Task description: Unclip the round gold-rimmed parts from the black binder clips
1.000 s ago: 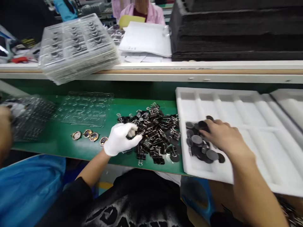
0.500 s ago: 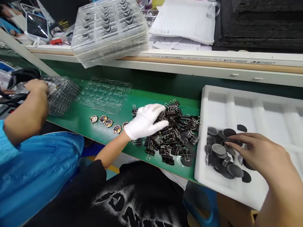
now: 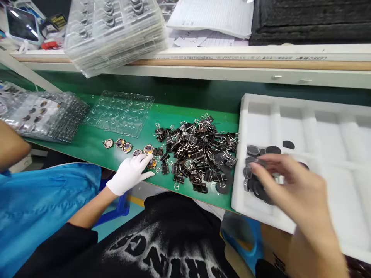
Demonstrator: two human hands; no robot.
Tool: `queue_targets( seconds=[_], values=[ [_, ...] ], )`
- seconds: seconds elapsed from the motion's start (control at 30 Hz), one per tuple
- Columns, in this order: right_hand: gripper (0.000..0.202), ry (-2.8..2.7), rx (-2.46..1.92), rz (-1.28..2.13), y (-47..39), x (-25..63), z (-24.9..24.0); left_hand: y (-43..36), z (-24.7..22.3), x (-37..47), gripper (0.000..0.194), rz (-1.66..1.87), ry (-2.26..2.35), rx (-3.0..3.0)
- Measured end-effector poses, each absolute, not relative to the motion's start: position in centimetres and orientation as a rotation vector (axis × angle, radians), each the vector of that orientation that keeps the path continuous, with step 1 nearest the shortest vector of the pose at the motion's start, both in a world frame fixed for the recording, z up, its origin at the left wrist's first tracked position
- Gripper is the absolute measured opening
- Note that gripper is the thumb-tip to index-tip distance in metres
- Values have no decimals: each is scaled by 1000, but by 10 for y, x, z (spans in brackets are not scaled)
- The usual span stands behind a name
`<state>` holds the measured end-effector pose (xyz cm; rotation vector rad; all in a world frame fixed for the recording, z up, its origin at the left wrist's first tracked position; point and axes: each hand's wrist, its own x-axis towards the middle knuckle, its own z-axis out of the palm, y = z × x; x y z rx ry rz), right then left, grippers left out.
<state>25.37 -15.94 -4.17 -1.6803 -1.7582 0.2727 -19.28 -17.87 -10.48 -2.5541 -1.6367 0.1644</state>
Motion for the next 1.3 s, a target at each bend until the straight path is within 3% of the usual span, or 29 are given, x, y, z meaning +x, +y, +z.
queue_targets(
  seconds=[0.07,0.2,0.5,0.67,0.93,1.13,1.3],
  values=[
    [16,-1795,-1490,509,-172,210,-39,-181,-112,-188,70,139,-1731,-2511],
    [17,-1907,-1177,843,-192,137,-57,-174,-113,-184,48,101,-1812,-2612],
    [30,-2172,-866,248,-177,33,-120,-173,-120,-191,32,-65,-1744,-2563],
    [37,-2162,-688,319,-167,29,-129,-178,-100,-194,29,-367,-1561,-2570],
    [54,-2103,-614,418,-171,55,-117,-158,-74,-171,31,-485,-1197,-2669],
    [51,-2052,-755,494,-171,93,-96,-150,-56,-144,35,-520,-971,-2632],
    [30,-2076,-746,589,-167,114,-82,-147,-54,-125,38,-578,-843,-2747]
  ],
)
